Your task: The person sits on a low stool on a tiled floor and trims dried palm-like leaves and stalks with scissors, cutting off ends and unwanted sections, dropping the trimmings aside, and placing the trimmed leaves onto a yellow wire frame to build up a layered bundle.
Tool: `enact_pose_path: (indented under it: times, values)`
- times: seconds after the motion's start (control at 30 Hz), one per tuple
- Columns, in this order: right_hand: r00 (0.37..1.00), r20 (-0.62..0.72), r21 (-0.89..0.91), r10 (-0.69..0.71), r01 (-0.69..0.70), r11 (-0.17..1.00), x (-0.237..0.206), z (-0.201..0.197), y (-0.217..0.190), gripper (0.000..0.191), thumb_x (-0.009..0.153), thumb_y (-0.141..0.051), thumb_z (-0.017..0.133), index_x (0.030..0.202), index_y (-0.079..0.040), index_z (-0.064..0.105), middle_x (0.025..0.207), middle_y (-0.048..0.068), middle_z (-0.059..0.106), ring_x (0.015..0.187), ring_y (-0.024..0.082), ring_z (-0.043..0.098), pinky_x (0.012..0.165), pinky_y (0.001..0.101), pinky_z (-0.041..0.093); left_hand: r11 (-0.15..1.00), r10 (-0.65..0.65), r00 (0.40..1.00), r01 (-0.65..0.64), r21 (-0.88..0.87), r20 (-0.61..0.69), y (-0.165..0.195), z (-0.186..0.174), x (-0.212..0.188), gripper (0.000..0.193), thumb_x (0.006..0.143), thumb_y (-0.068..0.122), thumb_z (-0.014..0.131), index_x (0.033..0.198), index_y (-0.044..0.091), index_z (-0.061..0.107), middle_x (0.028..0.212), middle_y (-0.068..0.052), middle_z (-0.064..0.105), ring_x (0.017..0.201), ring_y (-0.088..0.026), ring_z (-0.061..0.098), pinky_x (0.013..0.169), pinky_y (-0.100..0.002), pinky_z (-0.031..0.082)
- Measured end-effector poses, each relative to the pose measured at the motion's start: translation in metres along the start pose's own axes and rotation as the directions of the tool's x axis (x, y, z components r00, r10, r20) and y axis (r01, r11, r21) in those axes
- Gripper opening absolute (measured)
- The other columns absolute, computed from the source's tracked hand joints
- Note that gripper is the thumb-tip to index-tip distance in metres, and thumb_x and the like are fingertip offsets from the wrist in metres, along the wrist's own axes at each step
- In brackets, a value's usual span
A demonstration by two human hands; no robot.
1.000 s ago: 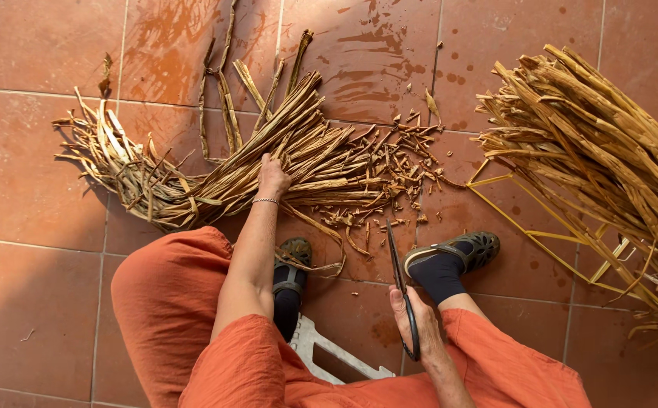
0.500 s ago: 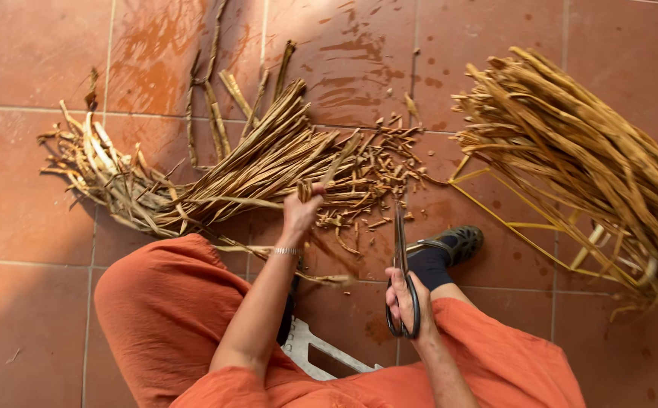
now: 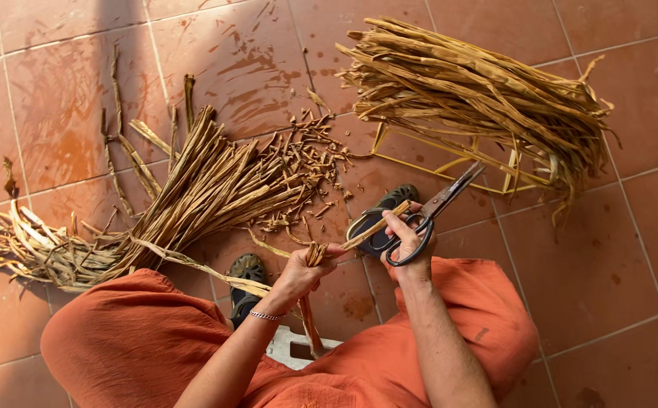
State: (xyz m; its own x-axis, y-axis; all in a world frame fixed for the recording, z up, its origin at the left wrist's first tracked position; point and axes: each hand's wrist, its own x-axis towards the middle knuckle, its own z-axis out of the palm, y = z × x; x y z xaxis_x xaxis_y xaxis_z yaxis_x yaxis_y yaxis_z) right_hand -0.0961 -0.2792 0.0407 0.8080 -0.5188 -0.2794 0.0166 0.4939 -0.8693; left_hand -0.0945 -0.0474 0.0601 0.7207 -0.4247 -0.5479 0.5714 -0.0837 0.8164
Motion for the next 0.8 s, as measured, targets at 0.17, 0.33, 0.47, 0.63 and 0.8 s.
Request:
enact_pose_path:
  times: [0.17, 0.33, 0.47, 0.63, 0.8]
  values:
    - [0.997, 0.064, -0.212, 0.050, -0.036, 0.977, -0.009, 0.006, -0.001, 0.044, 0.082, 0.004, 0.080, 0.120, -0.004, 0.059, 0.089, 0.007, 0.070, 0.070, 0.013, 0.066, 0.065, 0.0258, 0.056, 0.776, 0.582, 0.810, -0.524, 0.350, -0.078, 0.007, 0.016, 0.032, 0.022, 0.095, 0.017, 0.074, 0.114, 0.005, 0.075, 0.109, 0.002, 0.065, 0.090, -0.009, 0.065, 0.074, -0.026, 0.056]
    - [0.968, 0.245, -0.194, 0.051, -0.002, 0.981, -0.025, 0.025, 0.006, 0.043, 0.084, 0.005, 0.078, 0.119, -0.006, 0.057, 0.090, 0.005, 0.070, 0.079, 0.013, 0.071, 0.070, 0.0283, 0.062, 0.878, 0.460, 0.878, -0.428, 0.217, -0.132, 0.010, 0.025, 0.057, 0.016, 0.091, 0.016, 0.081, 0.100, 0.004, 0.076, 0.102, -0.002, 0.061, 0.088, -0.009, 0.062, 0.073, -0.027, 0.055]
    - [0.943, 0.333, -0.349, 0.021, 0.103, 0.932, -0.026, 0.025, 0.009, 0.042, 0.085, -0.002, 0.079, 0.119, -0.007, 0.054, 0.093, 0.006, 0.074, 0.082, 0.012, 0.072, 0.072, 0.0284, 0.062, 0.868, 0.494, 0.860, -0.497, 0.013, -0.125, 0.004, 0.018, 0.067, 0.017, 0.092, 0.014, 0.080, 0.099, 0.004, 0.069, 0.095, 0.001, 0.063, 0.084, -0.006, 0.061, 0.072, -0.024, 0.055]
    - [0.922, 0.356, -0.562, 0.154, 0.080, 0.823, -0.020, 0.016, 0.017, 0.034, 0.094, -0.019, 0.074, 0.121, -0.004, 0.059, 0.094, 0.004, 0.068, 0.081, 0.011, 0.065, 0.071, 0.0280, 0.058, 0.941, 0.317, 0.935, -0.332, -0.074, -0.162, 0.013, -0.006, 0.077, 0.016, 0.100, 0.020, 0.070, 0.105, 0.004, 0.069, 0.078, 0.003, 0.068, 0.066, -0.004, 0.057, 0.056, -0.022, 0.048]
    - [0.838, 0.507, -0.604, 0.203, 0.178, 0.777, -0.030, 0.015, 0.020, 0.043, 0.101, -0.036, 0.062, 0.130, -0.005, 0.057, 0.096, -0.002, 0.062, 0.085, 0.006, 0.058, 0.074, 0.0214, 0.051, 0.920, 0.363, 0.913, -0.383, -0.084, -0.187, 0.027, -0.016, 0.081, 0.018, 0.098, 0.019, 0.070, 0.110, 0.005, 0.069, 0.080, 0.000, 0.071, 0.069, -0.004, 0.062, 0.057, -0.022, 0.052]
